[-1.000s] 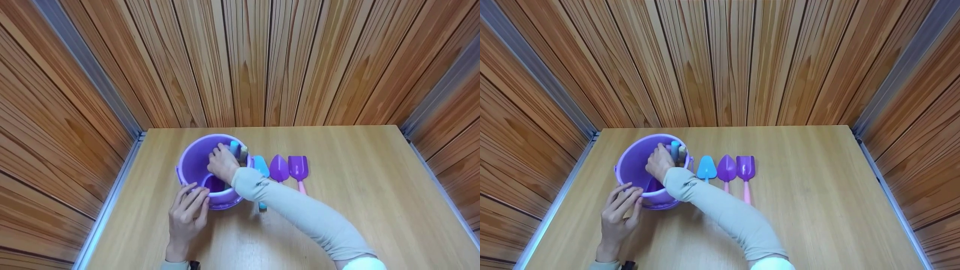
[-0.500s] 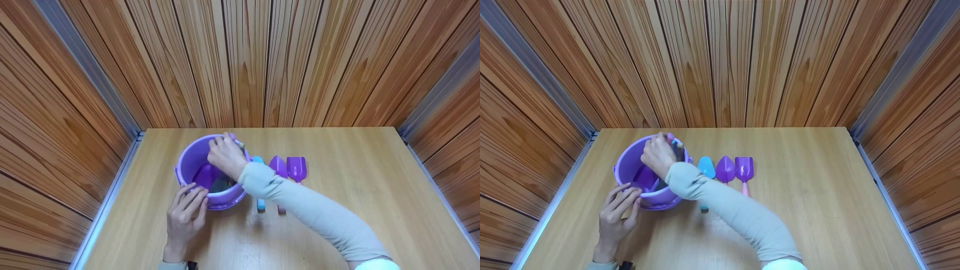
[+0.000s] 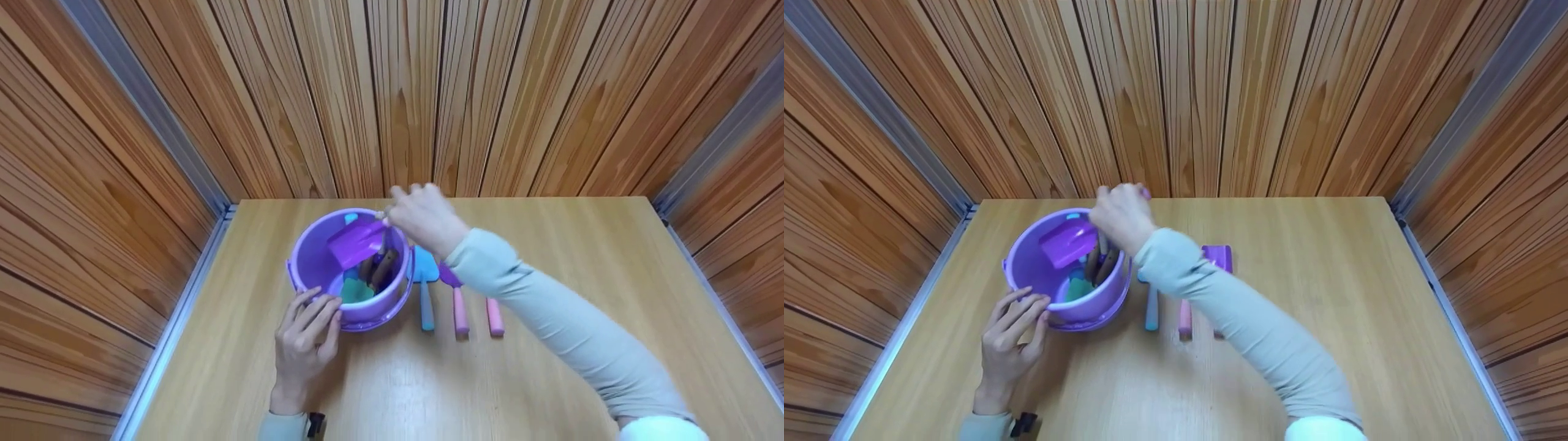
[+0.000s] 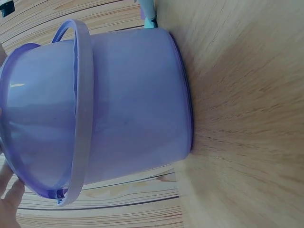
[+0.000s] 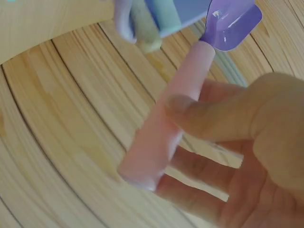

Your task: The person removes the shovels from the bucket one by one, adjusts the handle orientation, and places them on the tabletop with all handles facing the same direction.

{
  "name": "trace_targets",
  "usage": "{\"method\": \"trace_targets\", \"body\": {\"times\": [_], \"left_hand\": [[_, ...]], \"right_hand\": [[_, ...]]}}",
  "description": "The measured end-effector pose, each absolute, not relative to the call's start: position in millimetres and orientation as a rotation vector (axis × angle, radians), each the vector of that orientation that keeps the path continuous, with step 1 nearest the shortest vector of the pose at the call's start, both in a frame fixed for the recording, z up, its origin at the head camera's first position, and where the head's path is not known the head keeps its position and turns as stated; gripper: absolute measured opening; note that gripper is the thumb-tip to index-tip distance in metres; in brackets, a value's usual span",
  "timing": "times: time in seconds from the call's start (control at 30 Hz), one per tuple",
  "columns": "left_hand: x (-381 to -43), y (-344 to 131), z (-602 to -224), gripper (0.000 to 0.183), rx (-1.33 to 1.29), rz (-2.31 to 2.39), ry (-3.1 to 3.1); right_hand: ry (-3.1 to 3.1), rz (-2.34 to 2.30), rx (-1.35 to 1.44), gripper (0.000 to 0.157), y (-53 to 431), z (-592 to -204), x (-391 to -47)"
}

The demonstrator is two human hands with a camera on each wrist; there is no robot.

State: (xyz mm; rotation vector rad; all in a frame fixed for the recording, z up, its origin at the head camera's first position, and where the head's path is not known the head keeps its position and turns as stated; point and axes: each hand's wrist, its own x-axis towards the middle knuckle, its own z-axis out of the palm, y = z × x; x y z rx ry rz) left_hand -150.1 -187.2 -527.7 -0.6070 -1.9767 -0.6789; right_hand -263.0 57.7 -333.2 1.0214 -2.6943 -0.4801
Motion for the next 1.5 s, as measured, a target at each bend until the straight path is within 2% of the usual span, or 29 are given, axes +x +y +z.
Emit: {"method": "trace_targets", "body": {"times": [0.4, 0.63, 0.8, 1.03, 1.2, 1.5], "left_hand": [[-156, -184, -525, 0.023, -0.641, -0.675, -1.909], [-156, -183, -523, 0.024, -0.642, -0.669, -1.945], [-154, -185, -523, 0.024, -0.638, -0.656, -1.948], [-152, -186, -524, 0.023, -0.623, -0.677, -1.933], [-152, -186, -526, 0.023, -0.623, -0.679, -1.937], [-152, -186, -527, 0.023, -0.625, -0.692, -1.930]], "right_hand": [[-2.656, -0.322, 1.003, 0.027, 129, -330, -272], [-2.786, -0.195, 0.959, 0.023, 177, -342, -271], [-2.914, 0.072, 0.900, 0.018, 203, -354, -270], [-3.022, 0.516, 0.764, 0.031, 227, -379, -265], [-3.079, 0.840, 0.551, 0.030, 240, -405, -259], [-3.047, 1.281, 0.295, 0.042, 270, -452, -245]]}}
